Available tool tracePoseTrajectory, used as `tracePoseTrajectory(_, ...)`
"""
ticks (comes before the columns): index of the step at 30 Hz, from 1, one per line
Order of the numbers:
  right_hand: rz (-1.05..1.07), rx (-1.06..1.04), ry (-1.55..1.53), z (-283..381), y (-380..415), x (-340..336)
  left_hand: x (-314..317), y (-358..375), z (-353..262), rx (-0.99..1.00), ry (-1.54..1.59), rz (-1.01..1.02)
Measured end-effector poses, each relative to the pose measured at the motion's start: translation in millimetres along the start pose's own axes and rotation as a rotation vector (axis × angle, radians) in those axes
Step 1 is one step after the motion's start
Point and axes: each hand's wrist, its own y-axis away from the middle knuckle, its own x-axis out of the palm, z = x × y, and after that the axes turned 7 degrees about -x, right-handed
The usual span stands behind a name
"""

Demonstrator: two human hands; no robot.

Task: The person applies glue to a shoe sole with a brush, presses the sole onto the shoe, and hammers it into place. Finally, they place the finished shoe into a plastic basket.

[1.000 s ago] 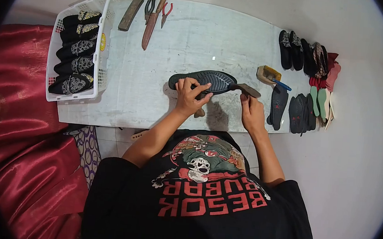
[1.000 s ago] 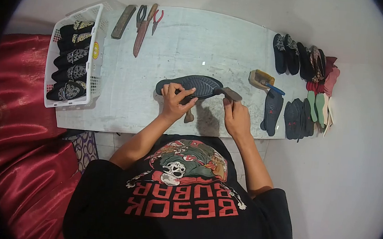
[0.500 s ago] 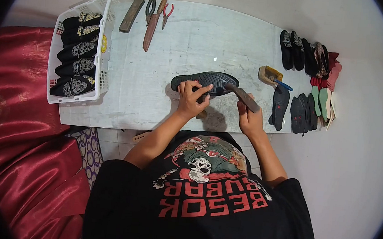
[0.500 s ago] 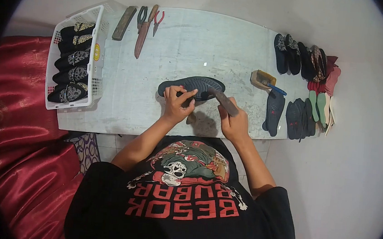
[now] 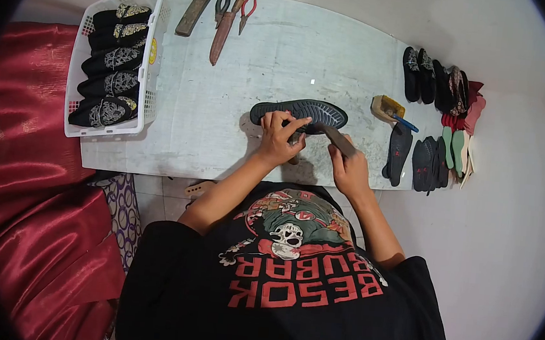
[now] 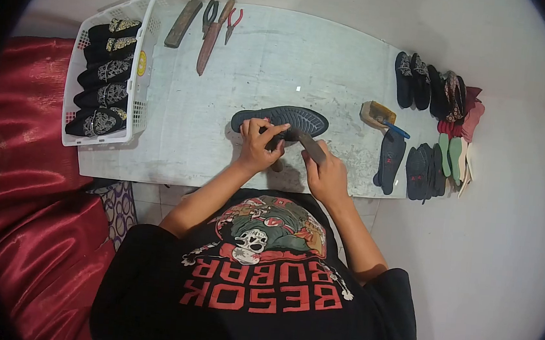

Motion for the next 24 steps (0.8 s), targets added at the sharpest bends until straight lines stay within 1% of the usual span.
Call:
tracePoseTrajectory(1,0.031,0.048,0.054,-2,-3,3,0,-1,0,0.002,0.001,-0.002)
tracePoseTrajectory(2,0.028,0.047,0.057,-5,-2,6,-2,-1,-1,-0.011,0.002,0.012)
tracePoseTrajectory(5,-0.005,-0.019,0.007,-5,-6,5,-3,-3,-1,-0.014,0.003,0.016)
tracePoseTrajectory(7,0.150,0.140,0.052,14,-10,-8,-6,-1,-2,-0.012,0.005,0.018)
tracePoseTrajectory(8,0.153,0.138,0.056,13,-8,-5,-6,-1,-2,-0.018,0.013,0.031)
tracePoseTrajectory(10,0.077,-0.060,0.005,10,-3,3,-5,-2,-2,-0.028,0.025,0.040)
tracePoseTrajectory(11,0.082,-0.059,0.008,9,-1,7,-5,-1,-3,-0.031,0.032,0.037)
tracePoseTrajectory(13,0.192,0.183,-0.057,14,-5,12,-6,-3,-3,-0.031,0.041,0.026)
tracePoseTrajectory(18,0.163,0.115,-0.011,23,-7,13,-16,-4,-4,-0.024,0.107,0.077)
tracePoseTrajectory(21,0.093,0.076,-0.011,21,-12,13,-12,-2,-1,-0.012,0.056,0.073)
tracePoseTrajectory(23,0.190,0.097,0.013,16,-15,11,-9,-1,2,-0.003,0.054,0.066)
tracePoseTrajectory(24,0.183,0.099,0.012,18,-15,8,-9,-2,2,0.001,0.050,0.054)
